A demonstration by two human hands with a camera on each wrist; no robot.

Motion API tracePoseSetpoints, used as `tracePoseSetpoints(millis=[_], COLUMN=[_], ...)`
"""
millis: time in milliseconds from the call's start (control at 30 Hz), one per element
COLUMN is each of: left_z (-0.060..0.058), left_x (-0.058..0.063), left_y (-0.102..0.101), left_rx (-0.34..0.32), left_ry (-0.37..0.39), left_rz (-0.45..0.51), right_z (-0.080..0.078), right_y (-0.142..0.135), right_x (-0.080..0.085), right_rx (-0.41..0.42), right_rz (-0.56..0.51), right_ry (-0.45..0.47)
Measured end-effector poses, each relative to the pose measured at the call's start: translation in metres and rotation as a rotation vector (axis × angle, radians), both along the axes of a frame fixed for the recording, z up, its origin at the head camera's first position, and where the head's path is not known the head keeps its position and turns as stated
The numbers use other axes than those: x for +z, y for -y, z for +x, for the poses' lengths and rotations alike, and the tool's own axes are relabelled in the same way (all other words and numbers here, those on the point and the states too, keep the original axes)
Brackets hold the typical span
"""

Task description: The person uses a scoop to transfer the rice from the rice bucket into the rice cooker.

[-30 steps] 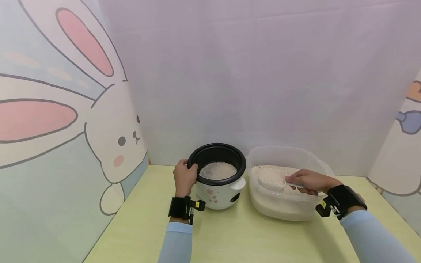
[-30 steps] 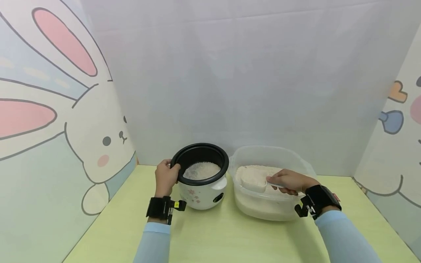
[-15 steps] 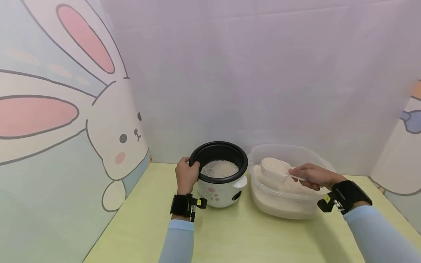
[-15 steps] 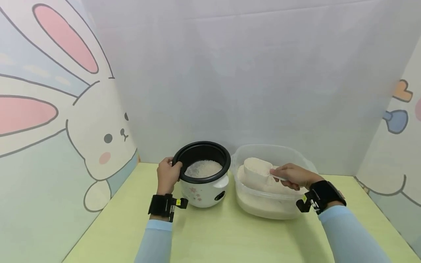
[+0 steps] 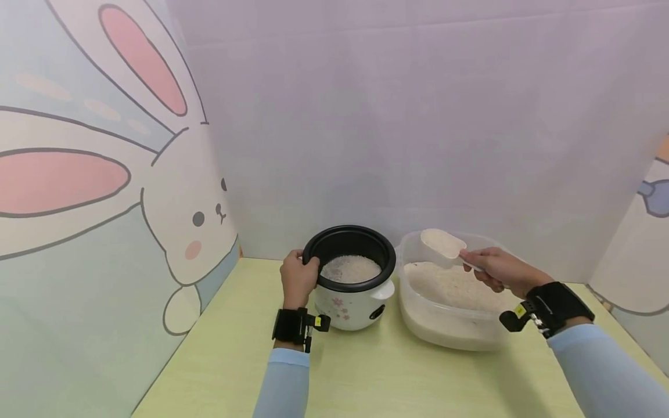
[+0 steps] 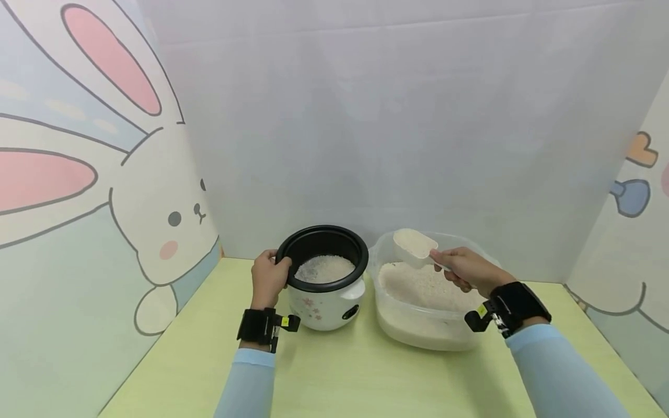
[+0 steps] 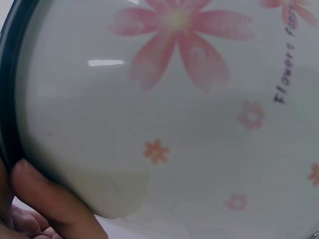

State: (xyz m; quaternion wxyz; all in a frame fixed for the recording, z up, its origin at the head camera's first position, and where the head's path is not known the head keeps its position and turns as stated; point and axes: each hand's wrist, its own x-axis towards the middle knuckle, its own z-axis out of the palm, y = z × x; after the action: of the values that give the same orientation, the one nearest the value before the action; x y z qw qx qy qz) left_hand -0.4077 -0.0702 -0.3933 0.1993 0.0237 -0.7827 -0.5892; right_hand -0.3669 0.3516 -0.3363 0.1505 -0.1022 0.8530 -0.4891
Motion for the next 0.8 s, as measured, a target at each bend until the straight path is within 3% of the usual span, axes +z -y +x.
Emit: tracePoseSetpoints(millis=[500, 800], left_z=[0.001, 0.002], left_x=[0.001, 0.002], left_y=[0.000, 0.000], left_rx=[0.012, 0.011], left_ry=[0.019, 0.016], left_rz=[-0.002, -0.001], right_z=[0.010, 0.011], right_y=[0.043, 0.079], right_x=[0.037, 0.051], right_rx=[-0.157, -0.196], right_rz=[-0.100, -0.133], right_ry=[-0.038, -0.068])
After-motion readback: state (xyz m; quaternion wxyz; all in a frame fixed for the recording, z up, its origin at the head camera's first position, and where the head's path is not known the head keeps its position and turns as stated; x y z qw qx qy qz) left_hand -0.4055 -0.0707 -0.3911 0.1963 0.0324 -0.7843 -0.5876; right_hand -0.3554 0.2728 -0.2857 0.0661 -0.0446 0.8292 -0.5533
